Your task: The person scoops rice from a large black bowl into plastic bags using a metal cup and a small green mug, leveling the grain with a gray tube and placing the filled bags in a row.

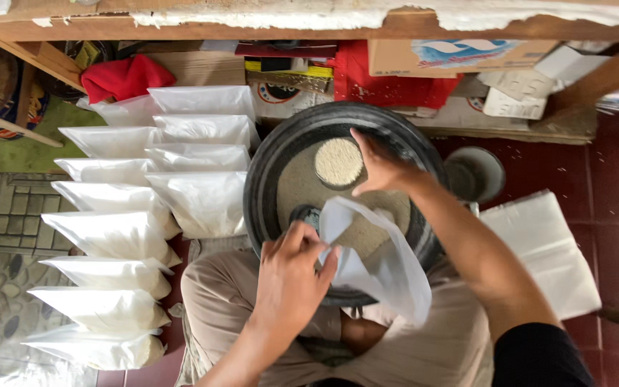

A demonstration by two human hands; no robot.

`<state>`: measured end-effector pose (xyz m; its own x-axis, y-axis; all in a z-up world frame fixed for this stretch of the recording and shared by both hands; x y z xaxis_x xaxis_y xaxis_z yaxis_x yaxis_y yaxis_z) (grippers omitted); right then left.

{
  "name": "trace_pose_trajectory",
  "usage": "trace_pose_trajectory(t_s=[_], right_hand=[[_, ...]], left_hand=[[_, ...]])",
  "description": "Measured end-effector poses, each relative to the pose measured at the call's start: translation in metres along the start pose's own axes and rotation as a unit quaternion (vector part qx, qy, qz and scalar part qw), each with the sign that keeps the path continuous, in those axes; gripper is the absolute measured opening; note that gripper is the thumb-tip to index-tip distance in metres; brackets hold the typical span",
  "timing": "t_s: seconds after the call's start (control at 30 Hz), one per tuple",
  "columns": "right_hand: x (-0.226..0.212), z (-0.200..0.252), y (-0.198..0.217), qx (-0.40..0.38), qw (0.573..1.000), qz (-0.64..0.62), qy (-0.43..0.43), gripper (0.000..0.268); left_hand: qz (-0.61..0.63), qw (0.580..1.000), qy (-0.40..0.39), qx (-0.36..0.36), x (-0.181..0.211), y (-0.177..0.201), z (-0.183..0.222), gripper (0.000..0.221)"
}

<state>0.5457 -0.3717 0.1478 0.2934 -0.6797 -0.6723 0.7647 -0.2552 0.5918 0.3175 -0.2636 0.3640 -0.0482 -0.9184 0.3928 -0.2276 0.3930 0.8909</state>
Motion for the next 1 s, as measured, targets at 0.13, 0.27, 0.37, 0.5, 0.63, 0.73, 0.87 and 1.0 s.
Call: trace_pose_trajectory(t_s=[0.13, 0.27, 0.37, 0.5, 0.63, 0.73, 0.87, 1.0], right_hand=[[0.023, -0.031, -0.029, 0.101, 0.976, -0.113, 0.159, 0.158], [0.020, -0.026, -0.029, 0.232, 0.929, -0.082, 0.276, 0.144], [0.006, -0.014, -0.021, 0.266, 0.914, -0.090, 0.295, 0.121], [-0.006, -0.001, -0.017, 0.275, 0.913, -0.095, 0.287, 0.111], [-0.034, 0.048, 0.021, 0.309, 0.912, -0.104, 0.248, 0.108], [-0.042, 0.077, 0.047, 0.289, 0.929, -0.156, 0.170, 0.117], [-0.076, 0.149, 0.101, 0.398, 0.860, -0.130, 0.292, 0.127], [-0.131, 0.221, 0.133, 0.399, 0.854, -0.047, 0.330, 0.119]], left_hand=[[0.024, 0.999, 0.006, -0.030, 0.001, -0.002, -0.001, 0.012], [0.035, 0.999, 0.008, -0.031, -0.001, -0.004, -0.005, 0.011], [0.054, 0.998, 0.009, -0.030, -0.003, -0.005, -0.010, 0.010], [0.074, 0.997, 0.004, -0.018, -0.004, 0.000, -0.011, 0.011], [0.084, 0.996, 0.016, 0.000, -0.011, -0.008, -0.010, 0.014], [0.114, 0.993, -0.009, -0.012, -0.004, -0.010, -0.012, 0.014], [0.099, 0.995, -0.002, 0.028, -0.003, -0.008, -0.013, 0.004], [0.116, 0.990, 0.019, -0.077, -0.007, -0.012, -0.022, 0.008]])
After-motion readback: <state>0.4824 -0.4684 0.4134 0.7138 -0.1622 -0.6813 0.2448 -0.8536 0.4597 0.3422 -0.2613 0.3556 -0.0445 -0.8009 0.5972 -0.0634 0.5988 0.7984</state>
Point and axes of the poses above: each hand's wrist, its own z-axis away from the middle knuckle, its own y-axis out of the back of the hand, x = y × z, the point moved 8 cm from there along -z, towards the middle knuckle, and after that the axes turned 8 degrees about -z, right-handed, at the moved point
